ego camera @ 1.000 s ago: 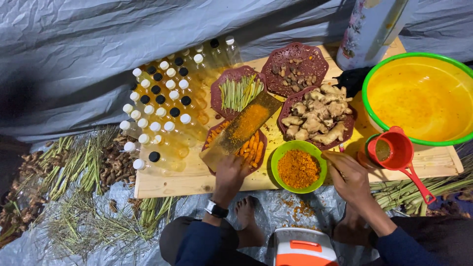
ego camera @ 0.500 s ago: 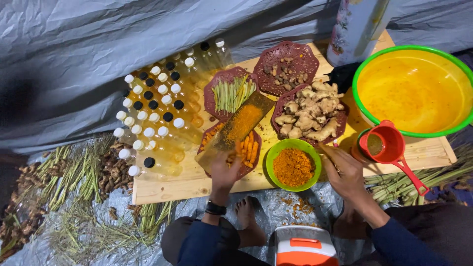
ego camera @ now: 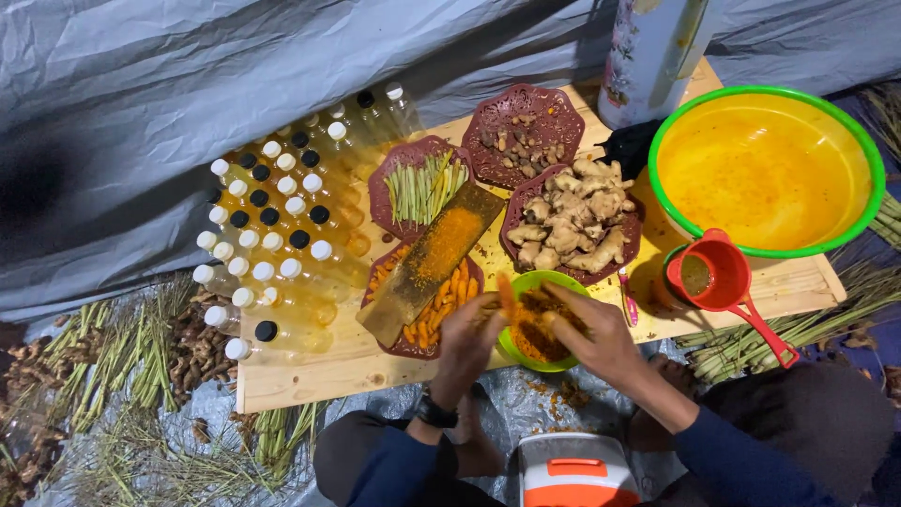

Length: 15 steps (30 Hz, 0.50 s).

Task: The person grates turmeric root using a metal grater over a green bowl. They hold the grater with their left hand and rub the turmeric against it with their right hand, collecting the grated pulp in the bowl.

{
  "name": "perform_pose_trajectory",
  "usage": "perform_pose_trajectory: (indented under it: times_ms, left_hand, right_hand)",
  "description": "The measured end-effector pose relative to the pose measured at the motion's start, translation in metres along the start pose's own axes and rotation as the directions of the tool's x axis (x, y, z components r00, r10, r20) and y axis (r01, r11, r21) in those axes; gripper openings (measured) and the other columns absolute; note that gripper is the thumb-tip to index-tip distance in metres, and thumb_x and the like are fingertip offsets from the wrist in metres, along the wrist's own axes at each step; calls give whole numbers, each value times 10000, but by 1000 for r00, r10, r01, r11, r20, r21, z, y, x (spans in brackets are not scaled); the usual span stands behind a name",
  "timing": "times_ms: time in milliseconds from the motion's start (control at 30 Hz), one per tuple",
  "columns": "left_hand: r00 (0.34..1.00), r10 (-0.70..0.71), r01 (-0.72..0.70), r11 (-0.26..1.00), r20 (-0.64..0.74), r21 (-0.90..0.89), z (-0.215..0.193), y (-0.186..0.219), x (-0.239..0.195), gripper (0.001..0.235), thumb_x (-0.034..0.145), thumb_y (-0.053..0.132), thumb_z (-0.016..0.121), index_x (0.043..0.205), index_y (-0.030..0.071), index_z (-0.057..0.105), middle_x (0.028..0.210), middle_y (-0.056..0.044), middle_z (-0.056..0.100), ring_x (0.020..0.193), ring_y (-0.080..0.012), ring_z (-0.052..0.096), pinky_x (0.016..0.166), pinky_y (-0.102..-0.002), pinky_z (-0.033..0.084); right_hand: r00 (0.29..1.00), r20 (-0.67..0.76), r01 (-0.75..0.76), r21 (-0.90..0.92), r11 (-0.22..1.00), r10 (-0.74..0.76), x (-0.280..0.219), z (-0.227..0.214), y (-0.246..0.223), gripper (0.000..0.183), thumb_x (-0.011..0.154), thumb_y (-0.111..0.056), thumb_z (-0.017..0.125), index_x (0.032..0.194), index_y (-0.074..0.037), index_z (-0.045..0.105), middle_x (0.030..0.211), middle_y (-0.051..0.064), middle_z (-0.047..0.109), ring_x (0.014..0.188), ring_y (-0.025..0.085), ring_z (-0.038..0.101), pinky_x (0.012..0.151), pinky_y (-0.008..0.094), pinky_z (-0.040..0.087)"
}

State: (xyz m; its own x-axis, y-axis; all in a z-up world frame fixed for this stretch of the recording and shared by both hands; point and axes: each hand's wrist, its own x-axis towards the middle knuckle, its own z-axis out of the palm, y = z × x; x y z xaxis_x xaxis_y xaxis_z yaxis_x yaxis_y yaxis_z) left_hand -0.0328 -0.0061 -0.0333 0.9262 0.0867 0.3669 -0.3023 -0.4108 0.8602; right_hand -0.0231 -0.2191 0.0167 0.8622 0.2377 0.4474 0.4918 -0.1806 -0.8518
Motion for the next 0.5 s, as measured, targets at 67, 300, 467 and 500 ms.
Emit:
perform_pose_trajectory:
  times_ms: [67,300,467,500]
  left_hand:
    - [998,33,-31,999,61,-32,5,32,8,244,884,154,801,1116,83,766,936,-157,776,867,-340,753,742,-394,613]
    - [946,304,-304,952,109,-16,33,18,7,267,859,158,835,1077,16,772,1039,-175,758,980,-366,730,870,-442,603]
    - [951,229,-271,941,209,201,2,10,22,243,922,151,718,1155,86,737,1138,-126,699,1057,-343,667,953,-465,522]
    - [954,214,-270,916,207,296,-2,8,25,279,895,143,725,1171,96,726,1214,-114,667,1108,-352,638,974,-478,496]
  right_hand:
    - [999,15,-44,29,999,43,8,7,-5,470,910,-179,739,1314,50,667,1122,308,734,1027,470,708,892,595,565]
    - [971,24,-236,256,937,238,18,8,-10,351,931,-92,692,1259,32,706,1073,236,792,1017,286,734,899,521,566]
    - [966,-128,-220,41,975,223,23,-27,14,279,892,-132,769,1161,-61,758,794,98,756,696,116,637,660,332,559]
    - [968,-114,-236,-93,967,225,26,-35,16,273,876,-175,800,1131,-88,758,718,100,702,665,127,614,611,341,535]
